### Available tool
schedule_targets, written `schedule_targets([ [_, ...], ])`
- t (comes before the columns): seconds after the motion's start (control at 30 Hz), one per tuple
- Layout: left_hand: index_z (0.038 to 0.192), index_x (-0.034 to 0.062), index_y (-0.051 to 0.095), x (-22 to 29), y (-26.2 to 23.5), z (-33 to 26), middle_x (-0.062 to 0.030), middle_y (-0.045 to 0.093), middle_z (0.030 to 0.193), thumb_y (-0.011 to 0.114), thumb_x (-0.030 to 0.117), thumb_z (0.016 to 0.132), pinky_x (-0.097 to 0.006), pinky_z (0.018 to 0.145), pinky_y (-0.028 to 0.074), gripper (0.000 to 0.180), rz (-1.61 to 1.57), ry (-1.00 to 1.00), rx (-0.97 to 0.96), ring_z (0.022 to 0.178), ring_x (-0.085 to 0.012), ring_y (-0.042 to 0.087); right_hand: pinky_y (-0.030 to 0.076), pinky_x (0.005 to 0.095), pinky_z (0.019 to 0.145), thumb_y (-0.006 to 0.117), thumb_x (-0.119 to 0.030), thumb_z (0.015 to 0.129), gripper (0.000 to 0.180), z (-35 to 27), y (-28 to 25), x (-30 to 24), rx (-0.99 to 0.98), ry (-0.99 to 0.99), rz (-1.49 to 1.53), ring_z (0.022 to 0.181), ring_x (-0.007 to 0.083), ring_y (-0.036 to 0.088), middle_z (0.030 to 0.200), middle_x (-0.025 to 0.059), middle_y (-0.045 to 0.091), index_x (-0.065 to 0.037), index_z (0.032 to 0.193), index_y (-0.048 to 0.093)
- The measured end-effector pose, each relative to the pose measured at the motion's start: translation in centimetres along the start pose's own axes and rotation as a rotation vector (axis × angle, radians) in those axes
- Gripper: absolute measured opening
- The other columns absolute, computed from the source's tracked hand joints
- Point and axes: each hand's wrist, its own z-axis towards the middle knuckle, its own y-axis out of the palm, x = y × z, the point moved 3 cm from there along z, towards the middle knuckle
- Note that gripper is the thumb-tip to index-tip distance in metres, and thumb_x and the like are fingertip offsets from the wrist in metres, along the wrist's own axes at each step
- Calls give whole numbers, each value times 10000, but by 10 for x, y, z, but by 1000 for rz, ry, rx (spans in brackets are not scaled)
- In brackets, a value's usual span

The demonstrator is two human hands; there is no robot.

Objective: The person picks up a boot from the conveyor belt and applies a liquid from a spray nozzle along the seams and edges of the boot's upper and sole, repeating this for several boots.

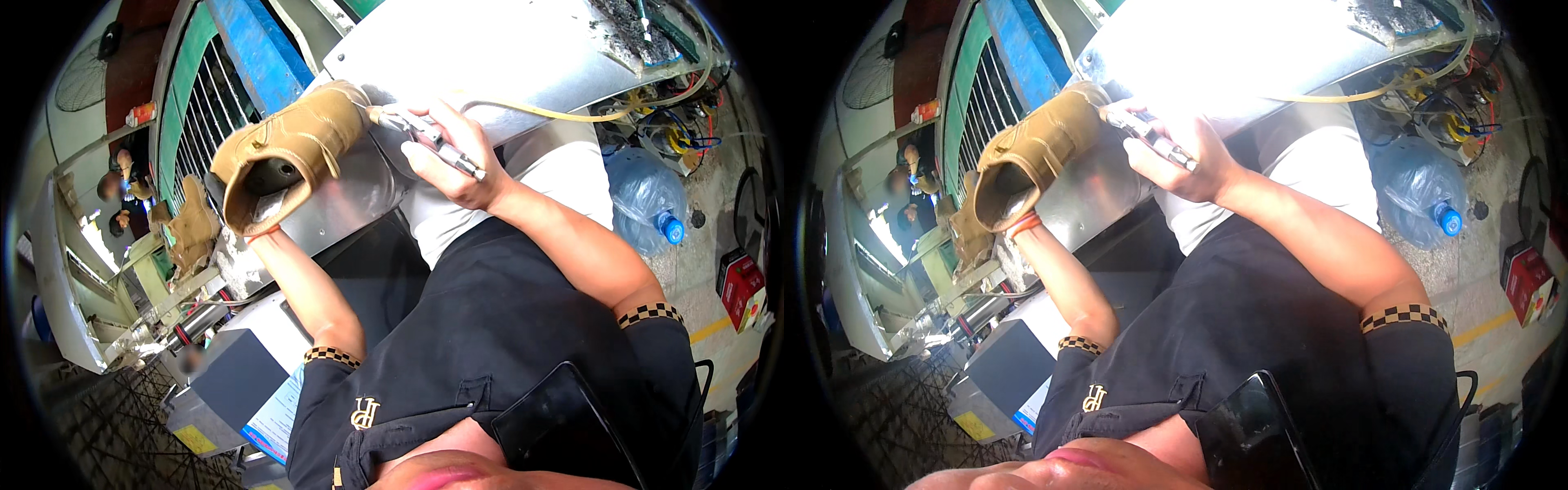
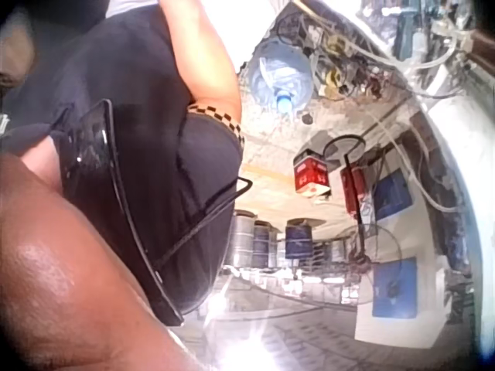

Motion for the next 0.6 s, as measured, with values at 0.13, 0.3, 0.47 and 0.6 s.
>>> schedule_targets([
  [0.13,1484,78,308,-21,-92,29,-115,358,1511,473,448,974,-486,1160,269,652,622,373,-339,1376,-312,354,421,241,605,603,-141,836,369,12,11,9,-3,-53,-49,678,69,502,776,38,586,13,1164,536],
  [0.3,1427,80,423,-33,-62,-30,-132,459,1434,656,388,880,-469,1126,331,669,872,459,-402,1318,-310,435,429,239,614,586,-129,838,381,16,18,16,-9,4,-62,681,67,514,780,32,587,5,1192,543],
  [0.47,1410,86,446,-43,-89,-99,-78,447,1458,507,482,963,-479,1121,337,599,-79,-285,201,1322,-306,436,437,297,552,617,-177,807,392,15,24,21,39,-22,-51,548,127,553,641,81,606,-26,1164,557],
  [0.6,1391,85,466,-50,-135,-124,-61,502,1409,496,495,971,-461,1066,409,588,163,-177,153,1275,-290,491,429,304,539,616,-174,808,398,8,26,20,18,17,-61,538,132,557,642,91,608,-26,1171,552],
])
